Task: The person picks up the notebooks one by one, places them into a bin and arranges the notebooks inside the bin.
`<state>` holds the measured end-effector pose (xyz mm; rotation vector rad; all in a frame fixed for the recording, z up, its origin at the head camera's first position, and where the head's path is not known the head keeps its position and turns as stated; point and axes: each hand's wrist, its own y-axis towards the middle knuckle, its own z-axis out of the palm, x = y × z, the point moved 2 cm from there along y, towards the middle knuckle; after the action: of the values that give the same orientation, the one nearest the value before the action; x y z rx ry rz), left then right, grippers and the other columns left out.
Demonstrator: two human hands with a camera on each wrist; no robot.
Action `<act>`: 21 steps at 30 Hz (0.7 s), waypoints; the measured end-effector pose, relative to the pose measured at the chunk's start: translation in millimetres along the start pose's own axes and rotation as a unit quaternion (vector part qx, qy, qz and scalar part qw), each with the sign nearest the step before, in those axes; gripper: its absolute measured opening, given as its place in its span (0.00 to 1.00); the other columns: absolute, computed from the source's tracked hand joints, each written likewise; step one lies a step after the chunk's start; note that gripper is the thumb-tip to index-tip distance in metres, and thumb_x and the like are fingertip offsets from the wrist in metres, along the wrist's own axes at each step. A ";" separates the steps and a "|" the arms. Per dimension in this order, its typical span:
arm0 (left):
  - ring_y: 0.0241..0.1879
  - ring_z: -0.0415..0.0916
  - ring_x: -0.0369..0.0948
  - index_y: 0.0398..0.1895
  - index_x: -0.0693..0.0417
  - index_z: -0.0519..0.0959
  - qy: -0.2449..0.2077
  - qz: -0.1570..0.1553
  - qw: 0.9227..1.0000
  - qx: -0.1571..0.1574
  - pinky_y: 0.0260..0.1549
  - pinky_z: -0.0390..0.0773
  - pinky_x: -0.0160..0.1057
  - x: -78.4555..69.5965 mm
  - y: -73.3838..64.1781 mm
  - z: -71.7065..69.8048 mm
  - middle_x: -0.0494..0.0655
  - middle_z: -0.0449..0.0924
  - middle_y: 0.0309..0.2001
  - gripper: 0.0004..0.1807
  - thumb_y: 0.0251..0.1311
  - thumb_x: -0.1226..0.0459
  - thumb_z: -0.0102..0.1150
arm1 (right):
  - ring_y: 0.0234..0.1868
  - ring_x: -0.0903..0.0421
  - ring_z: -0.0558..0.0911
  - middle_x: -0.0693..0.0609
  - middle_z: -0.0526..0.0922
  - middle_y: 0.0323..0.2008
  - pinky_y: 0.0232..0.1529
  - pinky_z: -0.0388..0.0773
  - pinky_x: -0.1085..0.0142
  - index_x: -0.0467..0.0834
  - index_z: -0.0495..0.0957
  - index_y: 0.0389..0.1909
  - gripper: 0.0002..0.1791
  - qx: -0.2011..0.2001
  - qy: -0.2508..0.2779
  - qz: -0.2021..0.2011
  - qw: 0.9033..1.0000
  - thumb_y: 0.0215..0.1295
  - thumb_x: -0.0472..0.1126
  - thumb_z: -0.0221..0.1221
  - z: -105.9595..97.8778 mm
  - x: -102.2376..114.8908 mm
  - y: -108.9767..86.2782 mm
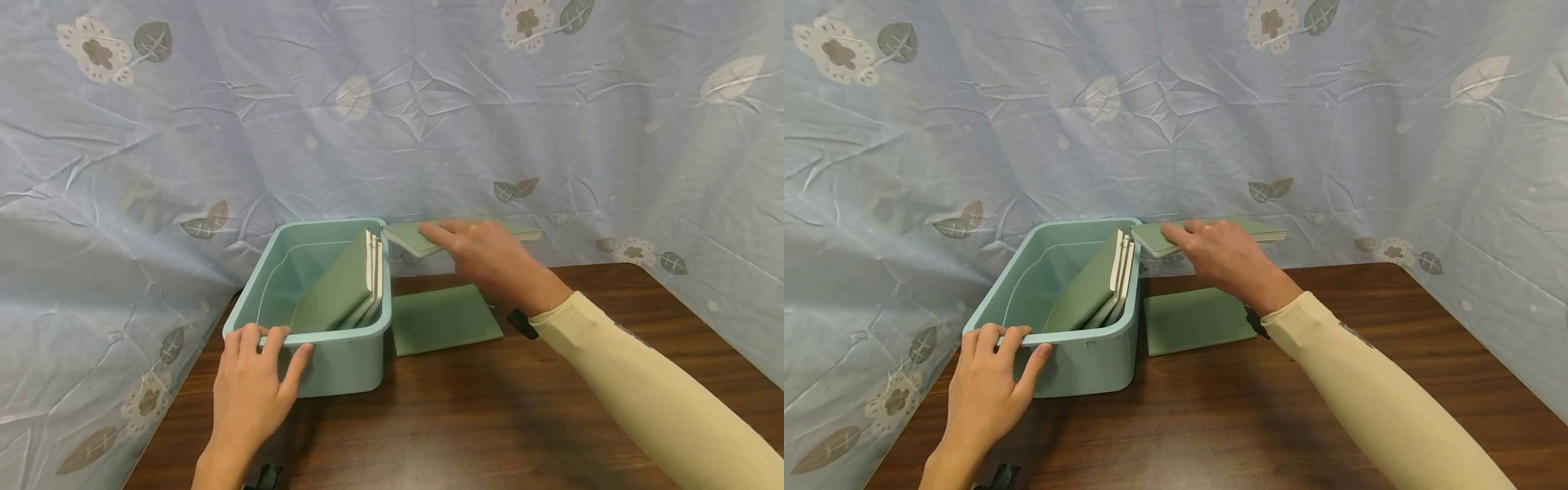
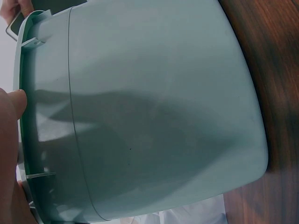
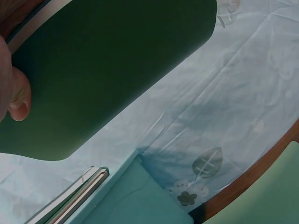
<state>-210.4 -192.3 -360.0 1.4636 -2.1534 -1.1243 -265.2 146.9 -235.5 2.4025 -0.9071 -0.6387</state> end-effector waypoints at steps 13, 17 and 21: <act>0.44 0.65 0.56 0.46 0.56 0.80 0.001 0.001 1.000 -0.001 0.39 0.70 0.54 0.2 -0.4 0.3 0.56 0.69 0.38 0.21 0.61 0.48 0.62 | 0.42 0.48 0.88 0.47 0.85 0.51 0.31 0.84 0.55 0.45 0.76 0.61 0.32 -0.016 -0.033 -0.007 0.999 0.55 0.19 0.51 1.3 7.9 4.2; 0.44 0.66 0.56 0.45 0.56 0.80 0.002 0.003 1.000 -0.003 0.39 0.70 0.54 0.2 -0.4 0.1 0.56 0.69 0.38 0.21 0.61 0.48 0.62 | 0.39 0.49 0.87 0.47 0.86 0.48 0.28 0.83 0.57 0.45 0.76 0.61 0.31 -0.022 -0.056 -0.015 0.998 0.56 0.22 0.57 4.5 13.9 7.3; 0.44 0.66 0.56 0.45 0.56 0.80 0.000 0.005 1.000 -0.005 0.39 0.70 0.54 0.2 -0.2 0.6 0.56 0.69 0.38 0.22 0.61 0.48 0.62 | 0.37 0.50 0.87 0.47 0.86 0.43 0.26 0.83 0.59 0.45 0.77 0.61 0.29 -0.024 -0.065 -0.026 0.997 0.57 0.23 0.58 10.7 21.3 10.4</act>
<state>-210.7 -192.3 -360.6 1.4468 -2.1502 -1.1284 -262.0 122.2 -243.0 2.3700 -0.8743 -0.8362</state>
